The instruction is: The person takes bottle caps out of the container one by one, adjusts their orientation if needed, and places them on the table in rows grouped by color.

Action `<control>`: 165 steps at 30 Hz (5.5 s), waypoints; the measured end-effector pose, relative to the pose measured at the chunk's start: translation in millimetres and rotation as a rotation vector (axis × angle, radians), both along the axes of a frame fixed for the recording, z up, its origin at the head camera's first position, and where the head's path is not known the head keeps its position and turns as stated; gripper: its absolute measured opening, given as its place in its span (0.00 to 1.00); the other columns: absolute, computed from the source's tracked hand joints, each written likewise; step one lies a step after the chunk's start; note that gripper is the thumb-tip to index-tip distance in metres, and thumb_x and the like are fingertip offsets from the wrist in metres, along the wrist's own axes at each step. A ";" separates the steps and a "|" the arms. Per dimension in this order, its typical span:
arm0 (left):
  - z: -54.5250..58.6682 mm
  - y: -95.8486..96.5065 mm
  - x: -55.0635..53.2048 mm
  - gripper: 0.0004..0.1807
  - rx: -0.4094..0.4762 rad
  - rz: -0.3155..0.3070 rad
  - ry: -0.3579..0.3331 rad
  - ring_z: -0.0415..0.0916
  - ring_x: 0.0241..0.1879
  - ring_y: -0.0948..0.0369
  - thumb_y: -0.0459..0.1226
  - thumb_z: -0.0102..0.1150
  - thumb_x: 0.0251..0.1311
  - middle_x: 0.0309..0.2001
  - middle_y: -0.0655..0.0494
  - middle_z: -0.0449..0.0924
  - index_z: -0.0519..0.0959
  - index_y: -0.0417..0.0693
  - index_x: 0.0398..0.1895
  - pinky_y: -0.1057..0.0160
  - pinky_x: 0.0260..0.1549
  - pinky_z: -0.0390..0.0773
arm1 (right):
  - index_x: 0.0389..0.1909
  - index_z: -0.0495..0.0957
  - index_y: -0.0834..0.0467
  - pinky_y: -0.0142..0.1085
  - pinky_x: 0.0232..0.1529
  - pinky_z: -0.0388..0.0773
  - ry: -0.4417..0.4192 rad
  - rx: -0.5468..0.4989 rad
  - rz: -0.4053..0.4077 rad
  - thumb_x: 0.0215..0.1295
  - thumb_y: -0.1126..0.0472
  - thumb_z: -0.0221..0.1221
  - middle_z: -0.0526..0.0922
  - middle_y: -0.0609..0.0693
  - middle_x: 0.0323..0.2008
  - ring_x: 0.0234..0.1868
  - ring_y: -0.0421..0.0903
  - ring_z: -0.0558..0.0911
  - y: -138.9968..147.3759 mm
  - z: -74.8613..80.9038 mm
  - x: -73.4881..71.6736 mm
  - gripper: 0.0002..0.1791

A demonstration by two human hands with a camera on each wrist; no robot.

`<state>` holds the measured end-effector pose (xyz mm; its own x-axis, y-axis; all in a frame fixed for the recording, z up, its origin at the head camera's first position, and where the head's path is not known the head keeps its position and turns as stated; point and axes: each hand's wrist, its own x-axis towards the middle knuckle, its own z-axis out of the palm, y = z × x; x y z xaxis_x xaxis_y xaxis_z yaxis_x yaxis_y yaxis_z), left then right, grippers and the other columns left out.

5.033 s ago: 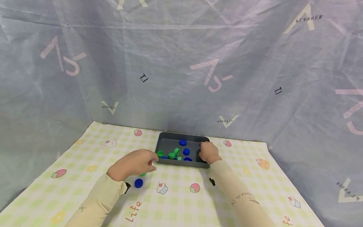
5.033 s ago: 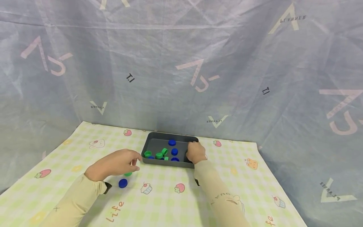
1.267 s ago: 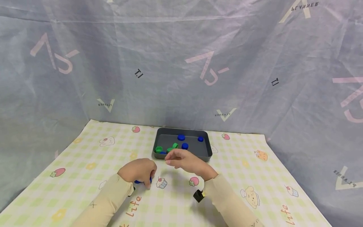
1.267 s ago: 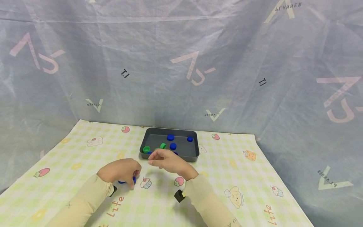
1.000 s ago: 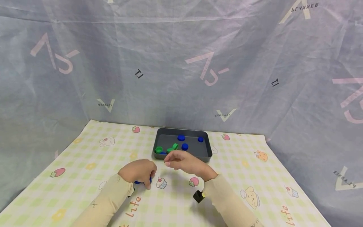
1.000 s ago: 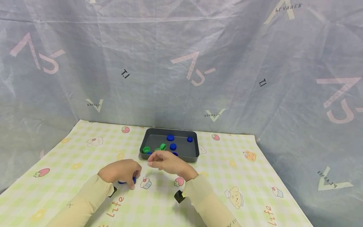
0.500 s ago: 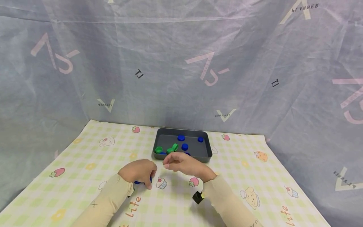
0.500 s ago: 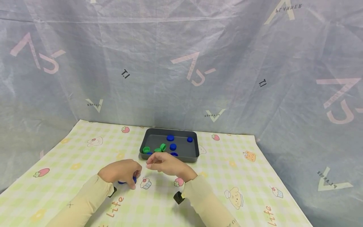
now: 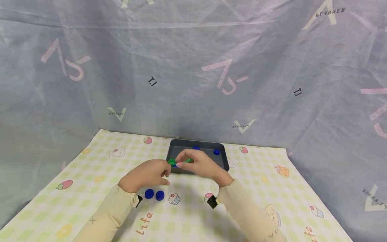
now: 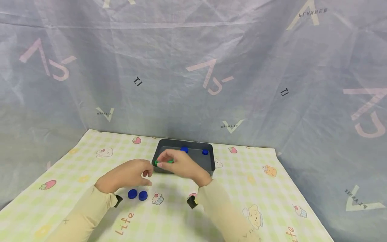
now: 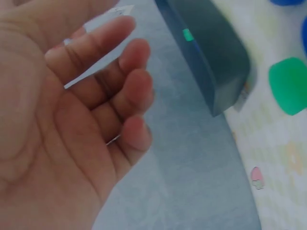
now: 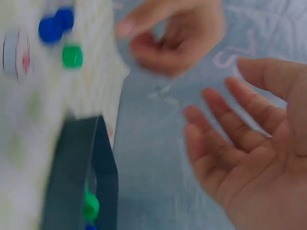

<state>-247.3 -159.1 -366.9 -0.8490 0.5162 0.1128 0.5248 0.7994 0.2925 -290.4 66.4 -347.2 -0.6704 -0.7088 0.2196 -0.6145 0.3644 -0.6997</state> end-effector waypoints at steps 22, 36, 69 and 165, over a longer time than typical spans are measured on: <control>2.9 5.3 8.0 0.13 0.002 -0.023 0.074 0.66 0.27 0.66 0.44 0.73 0.55 0.27 0.65 0.69 0.74 0.60 0.26 0.64 0.29 0.69 | 0.61 0.76 0.58 0.49 0.60 0.73 0.120 0.499 -0.331 0.69 0.63 0.59 0.77 0.55 0.61 0.62 0.54 0.75 30.3 -60.8 -126.5 0.20; 4.4 5.5 6.1 0.14 -0.003 -0.026 0.057 0.66 0.27 0.65 0.43 0.74 0.54 0.26 0.66 0.70 0.74 0.57 0.26 0.63 0.30 0.69 | 0.56 0.80 0.56 0.47 0.56 0.76 0.038 0.419 -0.328 0.69 0.60 0.59 0.82 0.52 0.52 0.54 0.51 0.80 30.3 -76.4 -124.9 0.16; 2.8 9.4 5.7 0.14 -0.024 -0.010 0.037 0.67 0.28 0.64 0.43 0.73 0.55 0.28 0.65 0.71 0.74 0.58 0.25 0.63 0.31 0.70 | 0.55 0.77 0.61 0.47 0.42 0.81 -0.144 -0.207 -0.493 0.66 0.56 0.66 0.83 0.56 0.46 0.44 0.56 0.82 69.8 -51.7 -109.6 0.20; -38.1 29.4 4.4 0.19 -0.177 0.003 -0.199 0.67 0.24 0.65 0.43 0.82 0.42 0.24 0.67 0.71 0.76 0.57 0.25 0.63 0.29 0.70 | 0.52 0.78 0.50 0.50 0.45 0.80 -0.143 -0.066 -0.002 0.69 0.55 0.63 0.81 0.46 0.50 0.49 0.47 0.82 37.9 -4.6 7.1 0.13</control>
<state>-242.8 -129.8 -404.9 -0.8470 0.5104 -0.1483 0.4687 0.8488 0.2447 -283.3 104.3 -351.8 -0.6994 -0.6947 0.1678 -0.5060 0.3156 -0.8027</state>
